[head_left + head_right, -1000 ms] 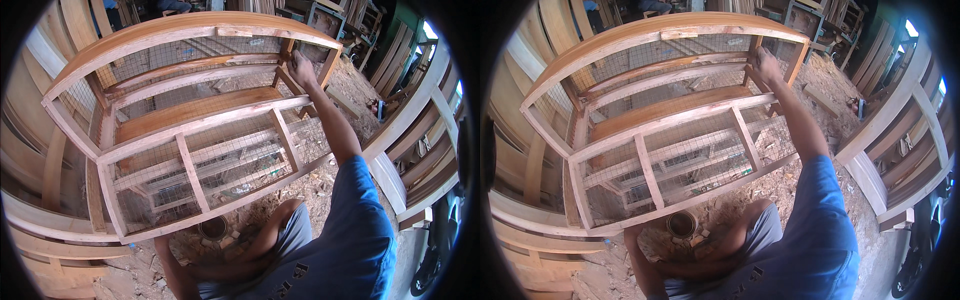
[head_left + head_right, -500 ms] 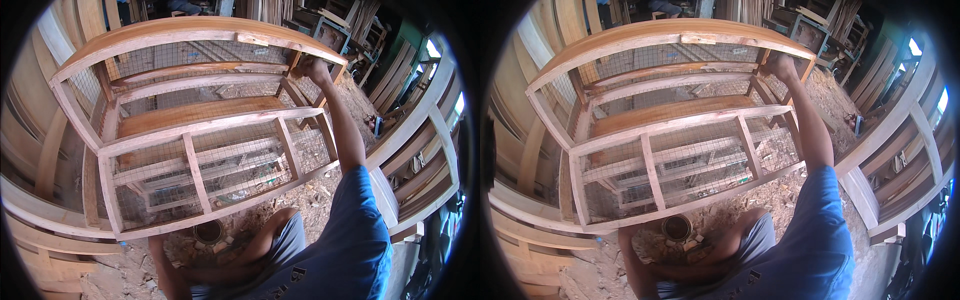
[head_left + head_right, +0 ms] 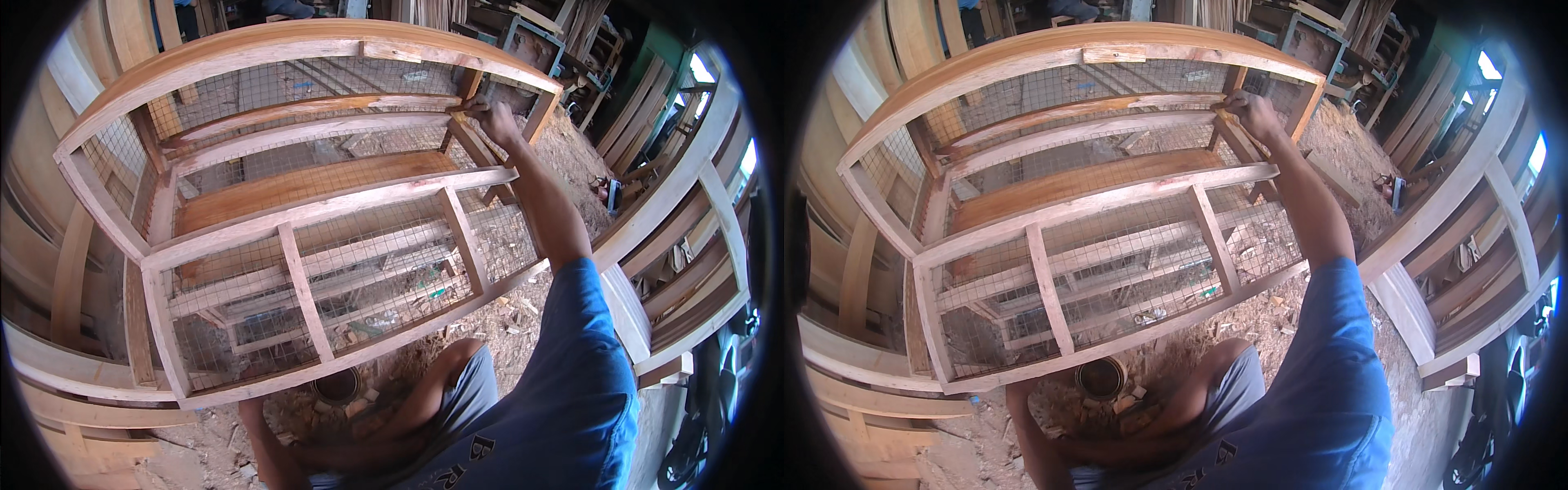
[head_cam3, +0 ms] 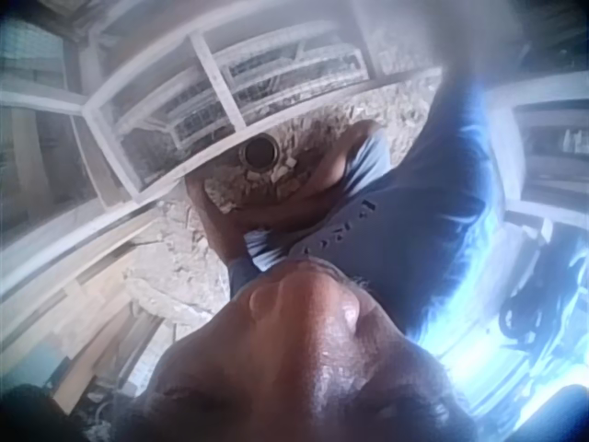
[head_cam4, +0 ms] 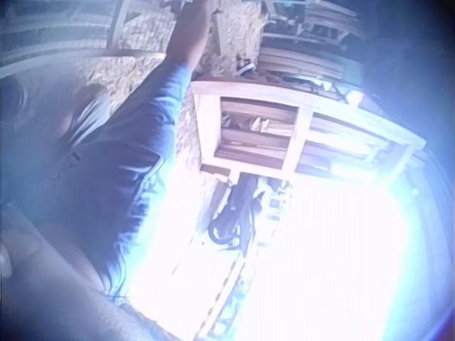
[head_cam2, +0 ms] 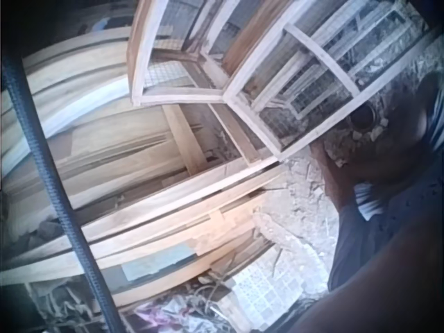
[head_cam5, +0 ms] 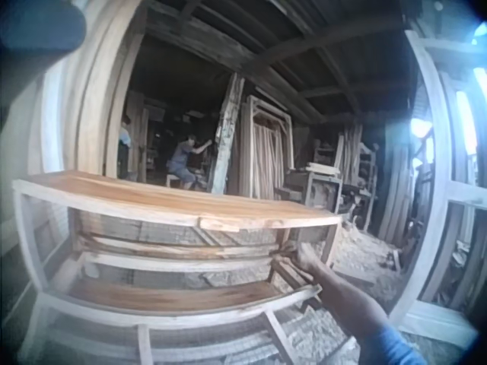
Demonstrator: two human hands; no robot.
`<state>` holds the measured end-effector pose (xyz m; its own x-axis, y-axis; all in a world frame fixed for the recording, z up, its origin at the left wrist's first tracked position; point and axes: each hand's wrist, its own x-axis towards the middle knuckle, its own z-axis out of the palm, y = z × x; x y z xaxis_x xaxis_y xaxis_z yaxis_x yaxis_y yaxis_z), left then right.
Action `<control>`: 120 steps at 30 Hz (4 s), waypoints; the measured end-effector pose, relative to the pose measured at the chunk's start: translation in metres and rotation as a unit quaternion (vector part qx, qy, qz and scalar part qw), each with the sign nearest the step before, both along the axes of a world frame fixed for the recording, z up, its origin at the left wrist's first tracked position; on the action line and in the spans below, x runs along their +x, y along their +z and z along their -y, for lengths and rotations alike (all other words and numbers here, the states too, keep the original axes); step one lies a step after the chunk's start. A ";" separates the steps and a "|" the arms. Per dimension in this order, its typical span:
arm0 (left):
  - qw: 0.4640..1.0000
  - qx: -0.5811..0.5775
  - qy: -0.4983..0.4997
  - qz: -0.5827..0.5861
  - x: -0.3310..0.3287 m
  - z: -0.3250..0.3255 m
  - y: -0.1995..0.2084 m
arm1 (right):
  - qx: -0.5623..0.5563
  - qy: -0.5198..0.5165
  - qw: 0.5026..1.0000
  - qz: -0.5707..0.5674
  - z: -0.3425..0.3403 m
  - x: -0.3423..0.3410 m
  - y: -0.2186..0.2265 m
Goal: The person applies varnish to a wooden frame using a brush, repeatedly dipping the brush into a can and coating the frame's surfaces. The person also handles a separate wooden panel, placing it aside before continuing to varnish the frame.
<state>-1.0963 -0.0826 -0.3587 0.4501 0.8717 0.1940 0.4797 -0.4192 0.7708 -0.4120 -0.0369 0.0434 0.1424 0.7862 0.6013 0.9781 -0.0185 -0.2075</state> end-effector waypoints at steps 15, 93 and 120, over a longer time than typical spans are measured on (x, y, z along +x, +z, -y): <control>0.998 -0.008 0.070 0.003 -0.015 -0.008 -0.029 | -0.223 -0.033 0.961 0.159 0.008 -0.025 0.041; 0.995 0.001 0.066 -0.068 0.017 -0.020 -0.037 | 0.028 0.033 0.991 -0.127 0.016 -0.118 0.008; 0.994 0.035 0.006 -0.104 0.028 -0.015 0.043 | -0.129 -0.264 0.949 0.117 0.034 -0.066 0.007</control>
